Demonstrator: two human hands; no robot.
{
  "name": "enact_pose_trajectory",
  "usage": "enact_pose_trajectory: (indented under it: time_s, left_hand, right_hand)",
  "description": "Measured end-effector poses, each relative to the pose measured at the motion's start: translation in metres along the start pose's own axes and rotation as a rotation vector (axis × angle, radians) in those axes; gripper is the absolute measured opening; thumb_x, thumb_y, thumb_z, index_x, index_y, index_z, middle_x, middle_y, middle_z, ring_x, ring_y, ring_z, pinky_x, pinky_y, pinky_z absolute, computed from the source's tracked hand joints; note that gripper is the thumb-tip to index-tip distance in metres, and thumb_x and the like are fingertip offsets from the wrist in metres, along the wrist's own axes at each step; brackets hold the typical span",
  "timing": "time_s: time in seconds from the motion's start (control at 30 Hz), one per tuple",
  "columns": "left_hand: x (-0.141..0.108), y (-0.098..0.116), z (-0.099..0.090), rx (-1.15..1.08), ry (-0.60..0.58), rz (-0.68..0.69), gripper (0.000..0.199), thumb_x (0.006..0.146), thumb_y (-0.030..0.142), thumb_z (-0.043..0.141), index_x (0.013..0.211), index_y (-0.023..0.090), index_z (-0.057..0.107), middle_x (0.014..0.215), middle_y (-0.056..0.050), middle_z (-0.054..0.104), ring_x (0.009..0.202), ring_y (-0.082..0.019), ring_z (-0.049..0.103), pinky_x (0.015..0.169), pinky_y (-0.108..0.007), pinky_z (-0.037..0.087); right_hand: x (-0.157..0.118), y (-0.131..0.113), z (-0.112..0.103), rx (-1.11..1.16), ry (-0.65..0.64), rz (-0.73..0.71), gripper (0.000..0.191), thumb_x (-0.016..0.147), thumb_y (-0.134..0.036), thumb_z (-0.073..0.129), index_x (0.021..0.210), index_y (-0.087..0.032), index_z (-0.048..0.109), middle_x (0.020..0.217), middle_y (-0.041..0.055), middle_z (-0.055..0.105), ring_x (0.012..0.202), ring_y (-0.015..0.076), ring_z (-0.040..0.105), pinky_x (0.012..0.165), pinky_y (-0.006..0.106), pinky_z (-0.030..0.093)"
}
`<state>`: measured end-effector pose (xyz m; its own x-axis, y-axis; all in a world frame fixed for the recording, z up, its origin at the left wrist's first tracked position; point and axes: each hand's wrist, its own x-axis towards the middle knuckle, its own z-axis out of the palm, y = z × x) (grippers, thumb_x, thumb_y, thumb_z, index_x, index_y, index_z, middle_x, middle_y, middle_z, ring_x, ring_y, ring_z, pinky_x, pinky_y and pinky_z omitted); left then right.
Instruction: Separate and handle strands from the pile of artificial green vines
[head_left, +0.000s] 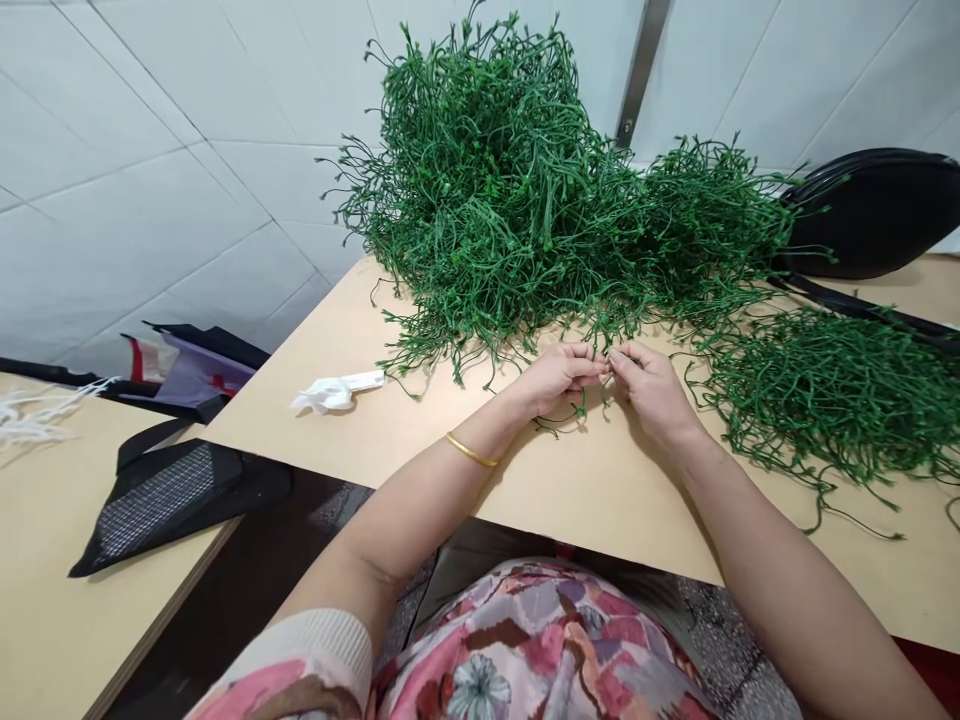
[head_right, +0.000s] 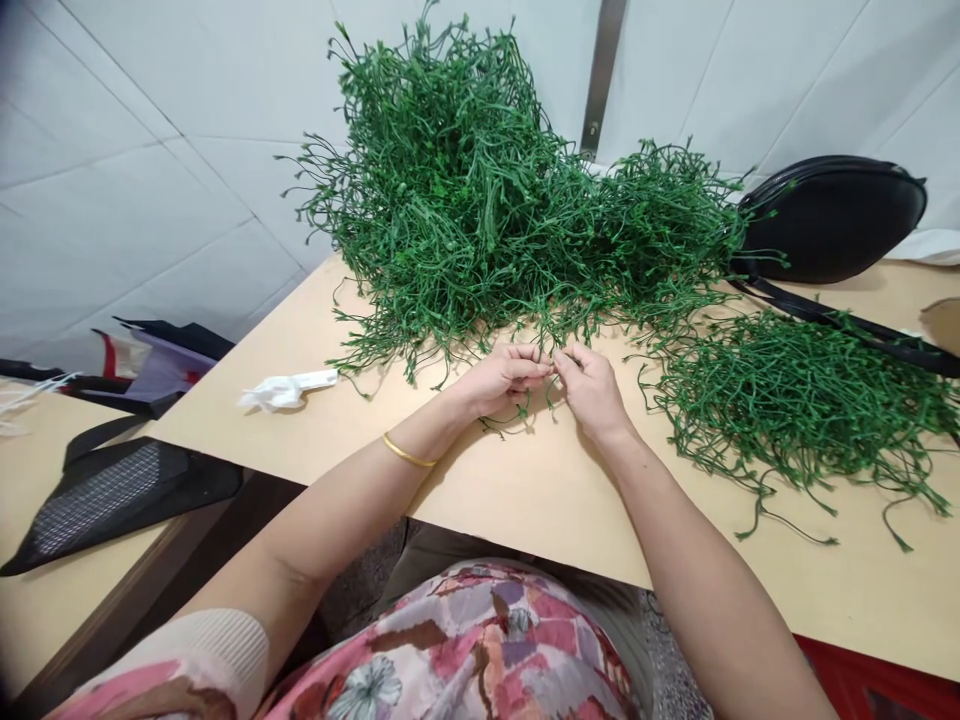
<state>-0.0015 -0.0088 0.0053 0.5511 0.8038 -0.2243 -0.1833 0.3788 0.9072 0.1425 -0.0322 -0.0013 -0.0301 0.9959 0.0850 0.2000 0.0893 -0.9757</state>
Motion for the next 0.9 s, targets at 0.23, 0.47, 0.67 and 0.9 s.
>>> enact_pose_trajectory:
  time_s: [0.23, 0.47, 0.67, 0.9]
  left_hand:
    - [-0.015, 0.006, 0.001, -0.248, -0.262, -0.022, 0.016, 0.059, 0.015, 0.066, 0.07, 0.013, 0.054, 0.05, 0.006, 0.039, 0.039, 0.0, 0.021, 0.037, -0.015, 0.014]
    - [-0.014, 0.006, 0.0, -0.093, -0.17, 0.035, 0.018, 0.062, 0.02, 0.068, 0.067, 0.014, 0.051, 0.046, 0.009, 0.029, 0.04, -0.001, 0.021, 0.04, -0.016, 0.011]
    - [-0.007, 0.006, -0.006, 0.115, -0.06, 0.149, 0.016, 0.066, 0.019, 0.063, 0.067, 0.015, 0.047, 0.047, 0.009, 0.03, 0.043, -0.002, 0.023, 0.044, -0.017, 0.017]
    - [-0.011, 0.002, 0.009, 0.178, 0.008, 0.199, 0.019, 0.073, 0.024, 0.059, 0.067, 0.016, 0.043, 0.051, 0.008, 0.032, 0.045, -0.002, 0.024, 0.045, -0.019, 0.019]
  right_hand:
    - [-0.016, -0.024, -0.008, 0.362, -0.249, 0.05, 0.041, 0.066, -0.055, 0.067, 0.066, -0.021, 0.046, 0.056, -0.005, 0.041, 0.045, 0.0056, 0.024, 0.044, 0.023, 0.021]
    - [-0.015, -0.019, -0.019, 0.068, -0.334, -0.015, 0.04, 0.076, -0.059, 0.059, 0.07, -0.02, 0.05, 0.057, -0.0052, 0.036, 0.049, 0.0078, 0.028, 0.046, 0.024, 0.023]
    - [-0.014, -0.018, -0.01, -0.243, -0.205, -0.143, 0.044, 0.083, -0.057, 0.049, 0.06, -0.02, 0.043, 0.057, -0.0038, 0.034, 0.055, 0.0099, 0.032, 0.053, 0.026, 0.029]
    - [-0.003, -0.017, -0.01, -0.31, -0.052, -0.19, 0.041, 0.083, -0.058, 0.047, 0.064, -0.022, 0.051, 0.056, 0.0015, 0.047, 0.06, 0.017, 0.048, 0.054, 0.03, 0.035]
